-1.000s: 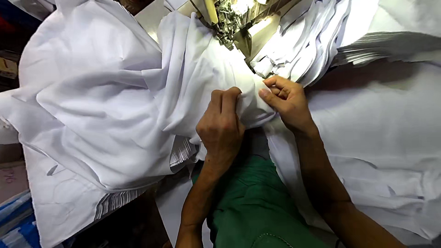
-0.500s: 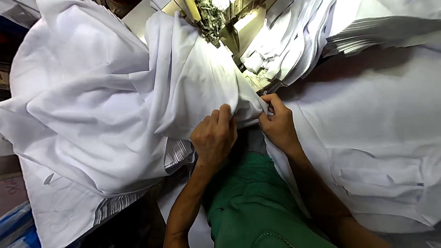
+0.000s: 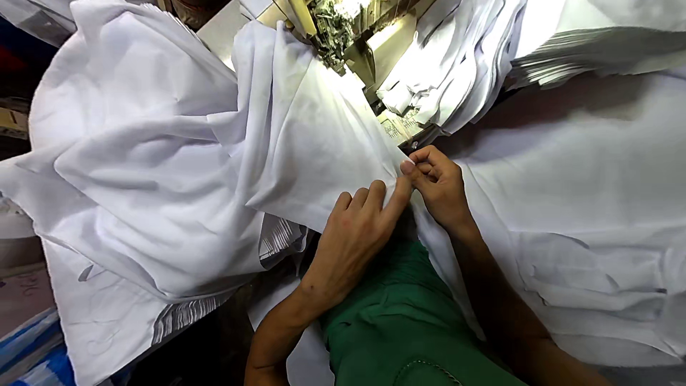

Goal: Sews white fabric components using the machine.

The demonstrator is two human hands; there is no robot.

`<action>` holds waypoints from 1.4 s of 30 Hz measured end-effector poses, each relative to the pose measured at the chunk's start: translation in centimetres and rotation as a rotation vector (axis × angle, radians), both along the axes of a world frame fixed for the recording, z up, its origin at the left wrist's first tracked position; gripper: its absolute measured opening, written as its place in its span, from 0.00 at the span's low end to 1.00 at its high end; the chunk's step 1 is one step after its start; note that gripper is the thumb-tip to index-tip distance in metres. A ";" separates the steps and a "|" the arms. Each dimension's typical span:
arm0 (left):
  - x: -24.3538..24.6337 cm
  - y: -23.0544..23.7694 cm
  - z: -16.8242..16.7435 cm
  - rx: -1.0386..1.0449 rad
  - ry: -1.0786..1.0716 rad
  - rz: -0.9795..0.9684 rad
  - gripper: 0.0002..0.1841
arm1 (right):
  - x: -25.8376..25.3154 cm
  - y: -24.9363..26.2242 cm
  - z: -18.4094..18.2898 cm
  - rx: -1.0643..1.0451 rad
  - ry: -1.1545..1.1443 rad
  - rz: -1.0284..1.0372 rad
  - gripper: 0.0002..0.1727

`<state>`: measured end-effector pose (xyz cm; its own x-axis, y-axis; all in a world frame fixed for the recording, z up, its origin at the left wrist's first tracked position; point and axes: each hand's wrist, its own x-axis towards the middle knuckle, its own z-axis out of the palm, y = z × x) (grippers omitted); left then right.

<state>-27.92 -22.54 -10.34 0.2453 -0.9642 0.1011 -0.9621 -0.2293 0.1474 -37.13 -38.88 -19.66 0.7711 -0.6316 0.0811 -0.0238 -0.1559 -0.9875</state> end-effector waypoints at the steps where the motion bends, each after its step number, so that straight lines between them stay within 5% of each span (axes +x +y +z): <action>1: 0.4 0.4 0.2 -0.033 0.001 -0.045 0.29 | 0.0 -0.1 -0.1 0.006 -0.015 -0.002 0.08; 8: 3.2 1.4 1.0 -0.600 -0.103 0.024 0.09 | 0.5 -0.4 0.1 -0.006 -0.106 -0.047 0.07; 12: 2.3 0.8 0.1 -0.686 -0.206 0.070 0.16 | 0.8 -0.1 0.3 -0.002 -0.086 -0.037 0.06; 15: 1.7 0.5 -0.7 -0.636 -0.211 0.110 0.16 | 0.9 0.2 0.0 -0.007 -0.049 -0.050 0.06; 18: 2.1 1.4 0.1 -0.349 0.025 0.117 0.13 | 0.9 0.2 -0.4 -0.010 -0.015 -0.068 0.07; 21: 2.5 2.5 -0.1 -0.063 0.132 0.054 0.30 | 0.8 0.0 -0.6 -0.019 -0.013 -0.058 0.07; 23: 2.6 2.7 -1.5 -0.135 -0.026 0.079 0.31 | 0.7 -0.2 -0.7 -0.022 0.000 -0.046 0.07; 28: 3.5 1.9 -3.9 -0.526 -0.271 0.111 0.12 | 0.8 -0.1 -0.6 -0.034 0.002 -0.026 0.06; 33: 2.5 0.7 -2.8 -0.750 -0.302 0.026 0.14 | 0.6 0.0 -0.5 -0.015 -0.064 -0.029 0.08; 38: 0.4 -1.3 -2.3 -0.515 -0.065 -0.049 0.04 | 0.4 0.4 -0.8 -0.038 -0.083 -0.085 0.08; 42: -0.7 -2.3 -4.3 -0.234 0.086 0.045 0.09 | 0.4 0.6 -1.3 -0.155 -0.013 -0.156 0.08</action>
